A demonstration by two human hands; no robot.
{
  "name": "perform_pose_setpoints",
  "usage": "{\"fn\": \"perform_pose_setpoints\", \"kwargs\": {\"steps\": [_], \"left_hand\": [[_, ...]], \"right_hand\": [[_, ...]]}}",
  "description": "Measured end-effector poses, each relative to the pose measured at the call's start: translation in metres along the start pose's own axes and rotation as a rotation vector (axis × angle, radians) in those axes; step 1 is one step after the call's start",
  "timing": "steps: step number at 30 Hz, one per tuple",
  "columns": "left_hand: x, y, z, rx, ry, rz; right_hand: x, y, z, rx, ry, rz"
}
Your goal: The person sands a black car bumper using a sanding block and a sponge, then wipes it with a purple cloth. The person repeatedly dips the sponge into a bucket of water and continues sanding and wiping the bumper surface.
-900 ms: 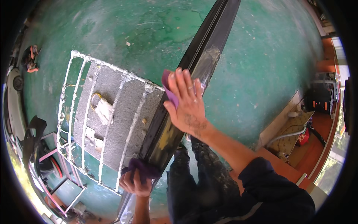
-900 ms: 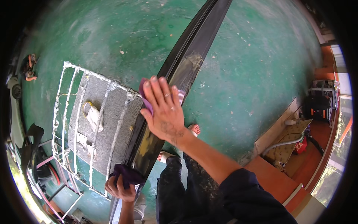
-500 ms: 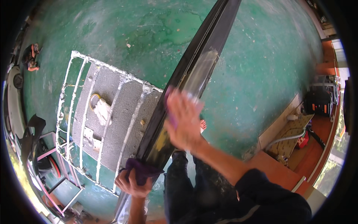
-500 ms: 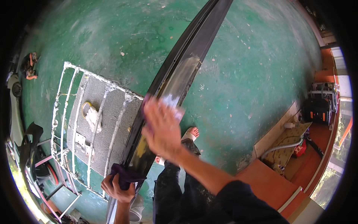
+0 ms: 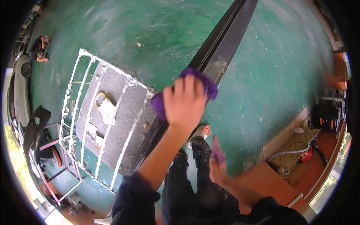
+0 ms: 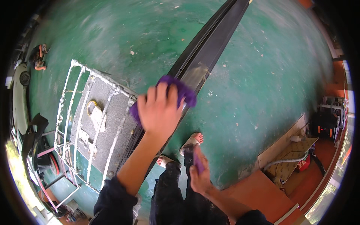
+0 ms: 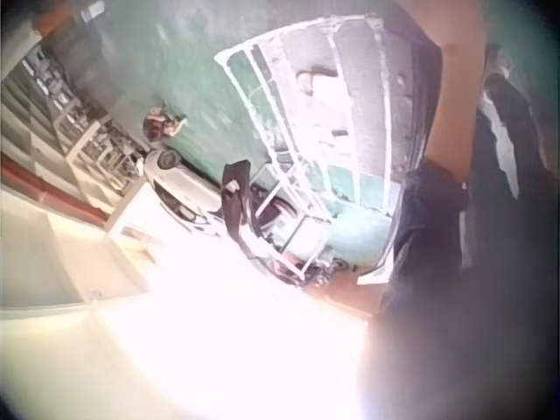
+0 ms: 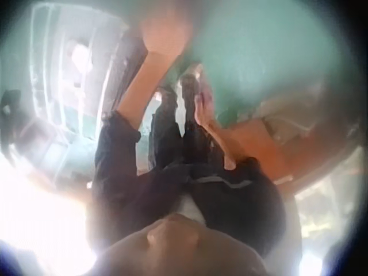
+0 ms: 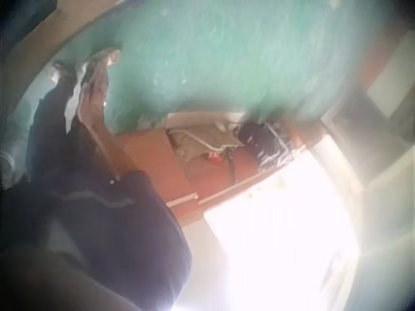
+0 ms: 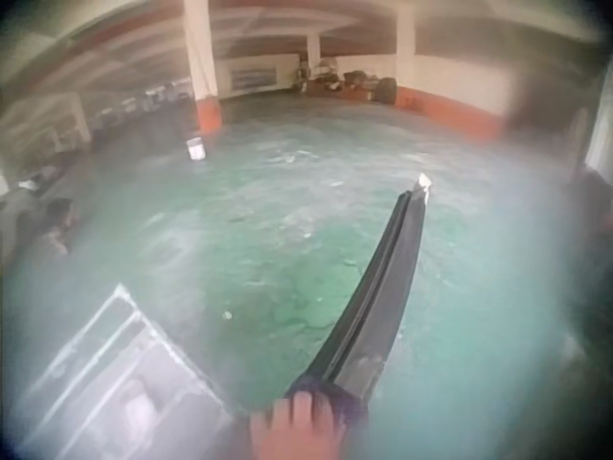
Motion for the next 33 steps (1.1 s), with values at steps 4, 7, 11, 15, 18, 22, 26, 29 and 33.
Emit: {"fn": "perform_pose_setpoints", "kwargs": {"steps": [4, 7, 11, 15, 18, 22, 26, 29, 33], "left_hand": [[0.045, -0.019, 0.004, 0.044, 0.028, 0.04], [0.01, -0.006, 0.002, -0.075, 0.075, 0.065], [-0.07, 0.029, -0.01, -0.015, 0.145, 0.024], [-0.172, 0.076, -0.033, 0.066, 0.178, -0.04], [-0.251, 0.102, -0.043, 0.14, 0.212, -0.09], [-0.279, 0.123, -0.061, 0.183, 0.204, -0.105], [-0.278, 0.105, -0.065, 0.184, 0.219, -0.026], [-0.28, 0.105, -0.051, 0.151, 0.261, -0.019], [-0.278, 0.11, -0.048, 0.163, 0.273, -0.001]], "right_hand": [[0.019, 0.023, 0.009, 0.039, -0.036, 0.061], [0.031, 0.048, 0.012, 0.013, -0.069, 0.058], [0.059, 0.059, 0.009, -0.063, -0.036, 0.064], [0.102, 0.06, -0.012, -0.349, 0.234, 0.134], [0.154, 0.052, -0.043, -0.607, 0.497, 0.07], [0.203, 0.027, -0.069, -0.696, 0.637, -0.079], [0.183, -0.002, -0.08, -0.747, 0.728, -0.263], [0.158, -0.007, -0.088, -0.64, 0.705, -0.516], [0.196, 0.03, -0.069, -0.679, 0.815, -0.389]]}}
Point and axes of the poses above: each hand's wrist, its own x-axis towards the middle knuckle, its own y-axis out of the back of the hand, z = x × y, the point moved 1 cm from there along x, towards the middle knuckle, and after that the axes turned 5 degrees about -y, right-handed, at the moved point
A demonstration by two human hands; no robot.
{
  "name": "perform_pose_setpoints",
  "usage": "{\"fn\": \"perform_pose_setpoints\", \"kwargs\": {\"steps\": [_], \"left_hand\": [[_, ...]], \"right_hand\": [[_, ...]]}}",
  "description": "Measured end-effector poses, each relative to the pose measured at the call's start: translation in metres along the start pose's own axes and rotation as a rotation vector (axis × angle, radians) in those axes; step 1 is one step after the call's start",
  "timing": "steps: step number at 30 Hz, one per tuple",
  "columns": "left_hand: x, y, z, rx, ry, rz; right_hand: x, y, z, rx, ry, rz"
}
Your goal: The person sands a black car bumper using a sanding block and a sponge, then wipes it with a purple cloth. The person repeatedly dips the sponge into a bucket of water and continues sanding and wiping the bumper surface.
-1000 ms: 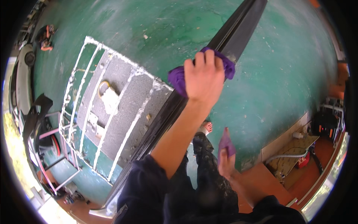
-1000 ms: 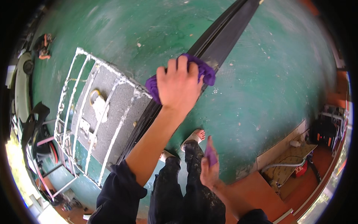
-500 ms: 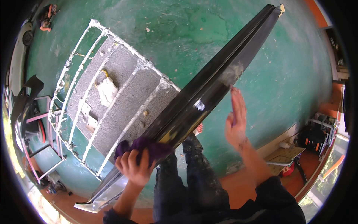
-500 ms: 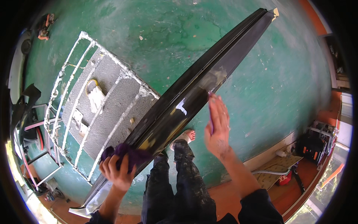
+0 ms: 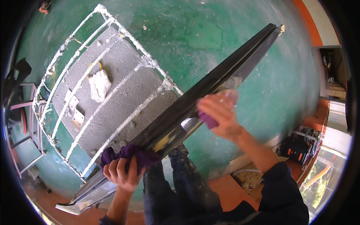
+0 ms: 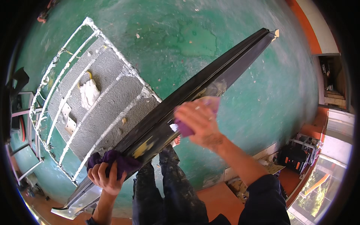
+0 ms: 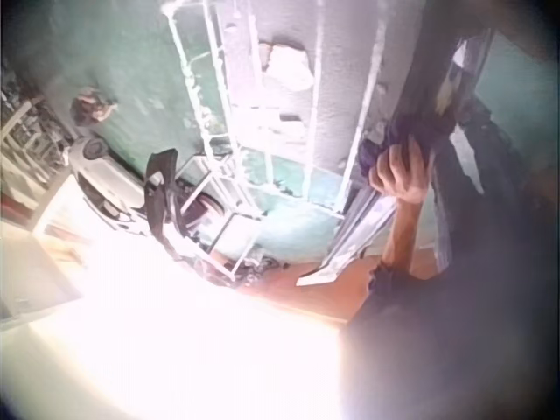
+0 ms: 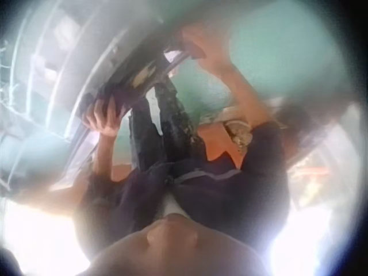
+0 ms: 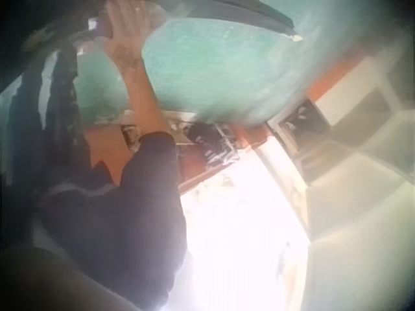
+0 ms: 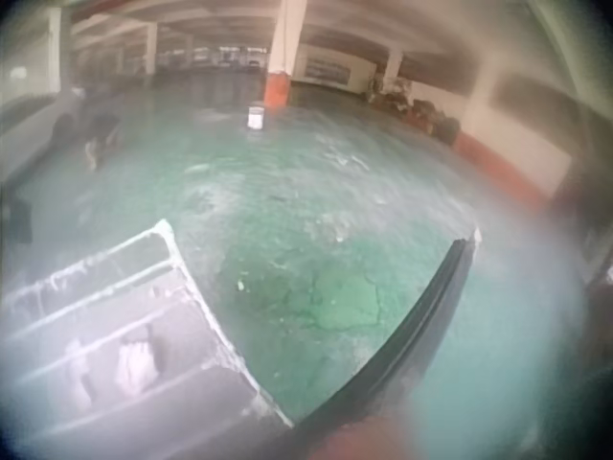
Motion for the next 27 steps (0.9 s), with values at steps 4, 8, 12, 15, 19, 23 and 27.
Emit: {"fn": "perform_pose_setpoints", "kwargs": {"steps": [4, 8, 12, 15, 19, 23, 27], "left_hand": [[0.003, -0.006, -0.004, -0.004, 0.007, 0.058], [0.002, -0.008, -0.005, -0.002, 0.023, 0.071], [0.004, -0.012, -0.009, 0.007, 0.022, 0.101], [0.007, -0.009, -0.006, 0.03, 0.023, 0.089], [-0.003, -0.008, -0.001, 0.04, 0.062, 0.081], [-0.003, -0.019, 0.003, 0.003, 0.057, 0.095], [-0.001, -0.014, -0.001, 0.001, 0.03, 0.103]], "right_hand": [[0.022, 0.012, 0.008, -0.168, -0.158, 0.128], [0.028, -0.007, -0.044, 0.029, -0.062, -0.012], [0.032, 0.012, -0.002, -0.052, -0.039, 0.033], [0.026, 0.013, 0.018, -0.136, -0.178, 0.171], [0.011, -0.046, -0.067, 0.032, -0.238, 0.201], [-0.012, -0.077, -0.15, 0.256, -0.052, -0.115], [-0.02, -0.077, -0.097, 0.125, 0.179, -0.066]]}}
Point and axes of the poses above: each hand's wrist, its own x-axis towards the middle knuckle, its own y-axis out of the back of the hand, z = x × y, the point moved 1 cm from there along x, towards the middle knuckle, and after that the axes turned 5 degrees about -y, right-handed, at the moved point
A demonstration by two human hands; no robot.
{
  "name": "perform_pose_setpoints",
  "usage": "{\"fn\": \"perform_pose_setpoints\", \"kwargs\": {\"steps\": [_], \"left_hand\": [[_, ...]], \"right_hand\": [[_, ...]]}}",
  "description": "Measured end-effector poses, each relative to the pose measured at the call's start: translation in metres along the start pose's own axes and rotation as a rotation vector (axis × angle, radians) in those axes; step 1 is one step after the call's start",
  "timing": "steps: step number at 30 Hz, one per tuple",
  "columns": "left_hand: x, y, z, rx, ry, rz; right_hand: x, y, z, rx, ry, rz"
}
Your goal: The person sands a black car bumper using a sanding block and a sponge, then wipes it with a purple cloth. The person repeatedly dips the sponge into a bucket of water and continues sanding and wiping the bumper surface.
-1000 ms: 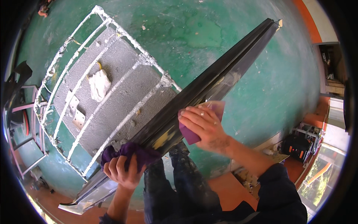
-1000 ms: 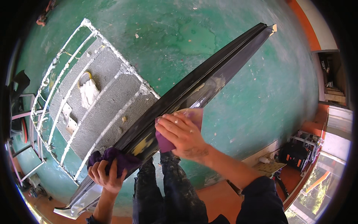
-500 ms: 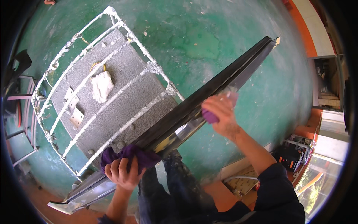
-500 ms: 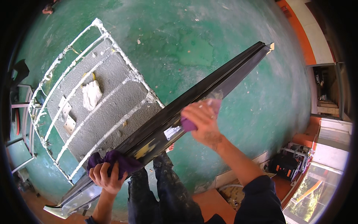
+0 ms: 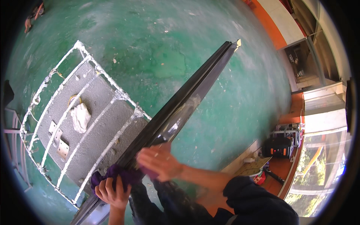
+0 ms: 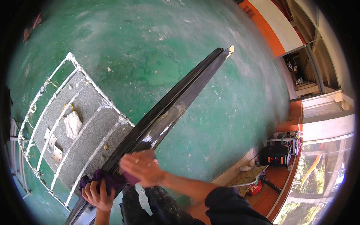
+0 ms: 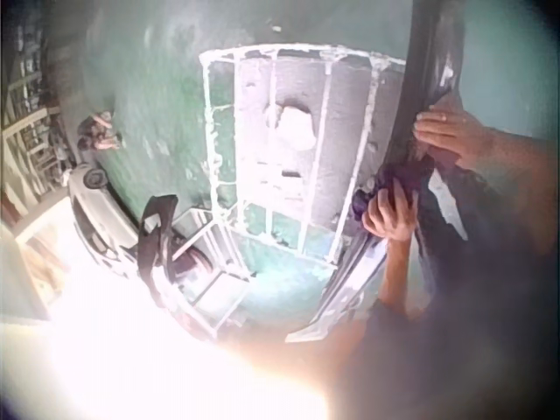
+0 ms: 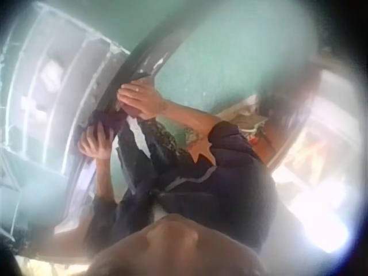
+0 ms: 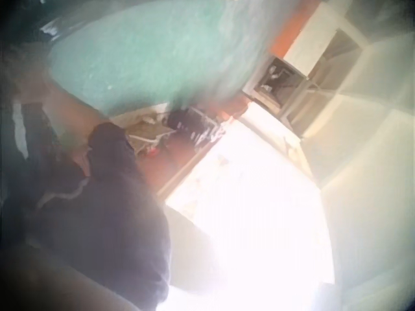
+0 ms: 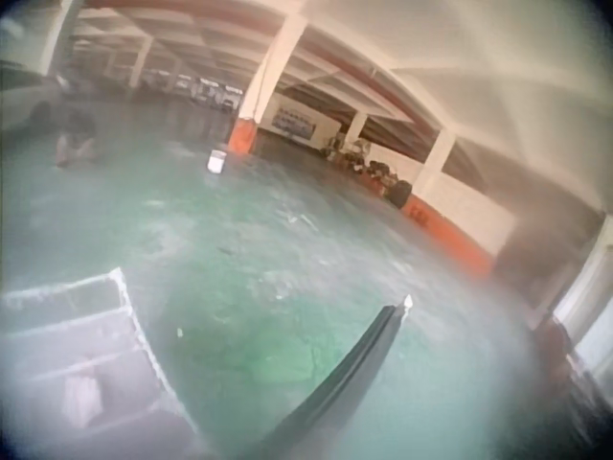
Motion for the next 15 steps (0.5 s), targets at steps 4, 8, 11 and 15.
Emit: {"fn": "perform_pose_setpoints", "kwargs": {"steps": [4, 8, 11, 15], "left_hand": [[0.001, 0.003, -0.005, 0.014, 0.011, 0.024], [0.006, 0.005, -0.004, -0.07, 0.021, -0.026], [0.0, 0.005, -0.009, -0.184, 0.043, 0.029], [-0.01, 0.007, -0.02, -0.243, 0.08, 0.087]], "right_hand": [[0.003, 0.069, 0.1, -0.226, -0.042, 0.23], [-0.017, 0.088, 0.151, -0.354, -0.413, 0.273], [0.0, 0.057, 0.127, -0.216, -0.641, 0.533], [0.026, -0.055, -0.021, -0.22, -0.746, 0.427]]}}
Point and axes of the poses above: each hand's wrist, its own x-axis towards the middle knuckle, its own y-axis out of the back of the hand, z = x × y, the point moved 1 cm from there along x, towards the middle knuckle, and after that the axes turned 5 degrees about -y, right-handed, at the moved point
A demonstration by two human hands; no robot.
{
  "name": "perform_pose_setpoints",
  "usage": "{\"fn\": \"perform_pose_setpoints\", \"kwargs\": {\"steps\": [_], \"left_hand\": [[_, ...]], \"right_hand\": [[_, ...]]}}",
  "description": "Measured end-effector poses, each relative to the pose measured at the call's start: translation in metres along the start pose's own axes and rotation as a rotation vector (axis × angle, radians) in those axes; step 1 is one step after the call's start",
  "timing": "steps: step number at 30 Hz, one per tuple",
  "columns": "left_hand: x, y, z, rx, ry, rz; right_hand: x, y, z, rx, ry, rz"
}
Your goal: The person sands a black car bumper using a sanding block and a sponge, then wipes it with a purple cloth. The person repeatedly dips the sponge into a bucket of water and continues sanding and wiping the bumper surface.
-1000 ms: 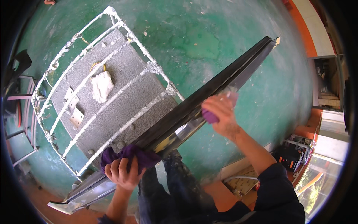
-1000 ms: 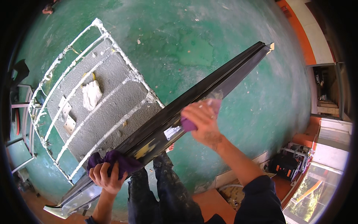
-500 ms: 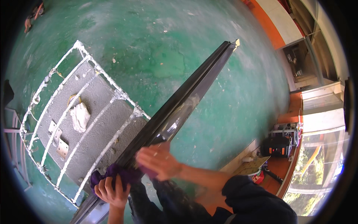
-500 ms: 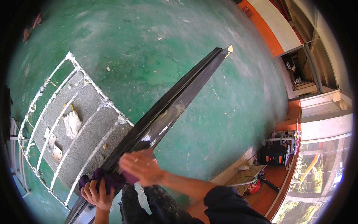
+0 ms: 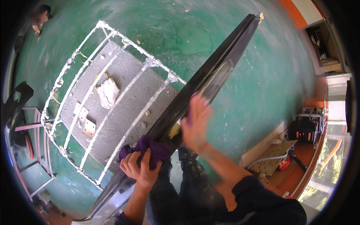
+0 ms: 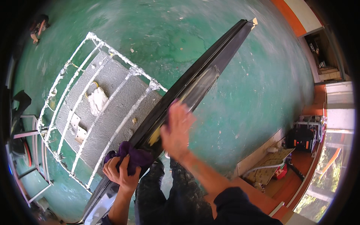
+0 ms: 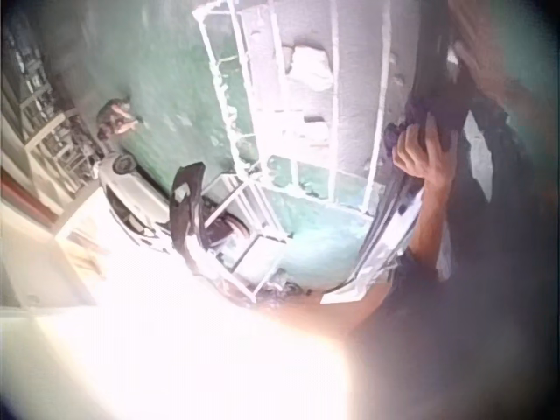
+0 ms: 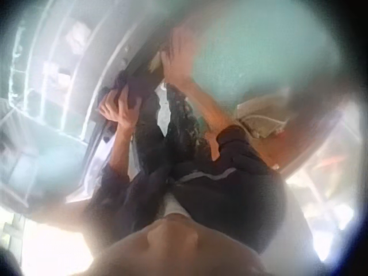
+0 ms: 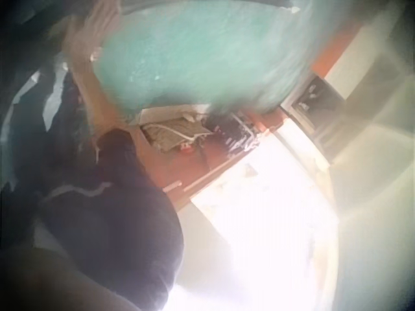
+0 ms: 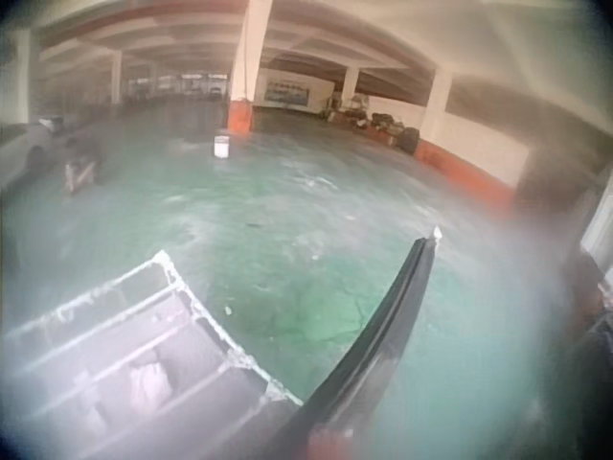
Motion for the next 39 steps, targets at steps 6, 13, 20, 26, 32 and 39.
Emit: {"fn": "perform_pose_setpoints", "kwargs": {"steps": [6, 13, 20, 26, 32, 39], "left_hand": [[-0.032, 0.031, -0.03, 0.052, -0.054, -0.021], [-0.108, 0.089, -0.083, 0.16, -0.04, -0.116], [-0.112, 0.079, -0.08, 0.229, -0.012, -0.094], [-0.105, 0.083, -0.08, 0.227, -0.01, -0.024], [-0.084, 0.073, -0.06, 0.216, 0.031, -0.014], [-0.106, 0.085, -0.067, 0.134, 0.081, -0.038]], "right_hand": [[-0.121, -0.004, -0.07, 0.107, 0.191, -0.402], [0.022, 0.029, 0.02, 0.066, -0.053, 0.06], [-0.109, -0.023, -0.116, -0.037, 0.031, -0.27], [-0.126, -0.004, -0.145, 0.12, 0.273, -0.643], [0.023, 0.008, 0.065, 0.277, 0.194, 0.139], [-0.061, -0.023, -0.048, 0.126, 0.106, 0.173]]}}
Point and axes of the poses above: each hand's wrist, its own x-axis towards the middle knuckle, its own y-axis out of the back of the hand, z = x × y, the point moved 1 cm from there along x, towards the middle knuckle, and after that the axes turned 5 degrees about -y, right-handed, at the moved point
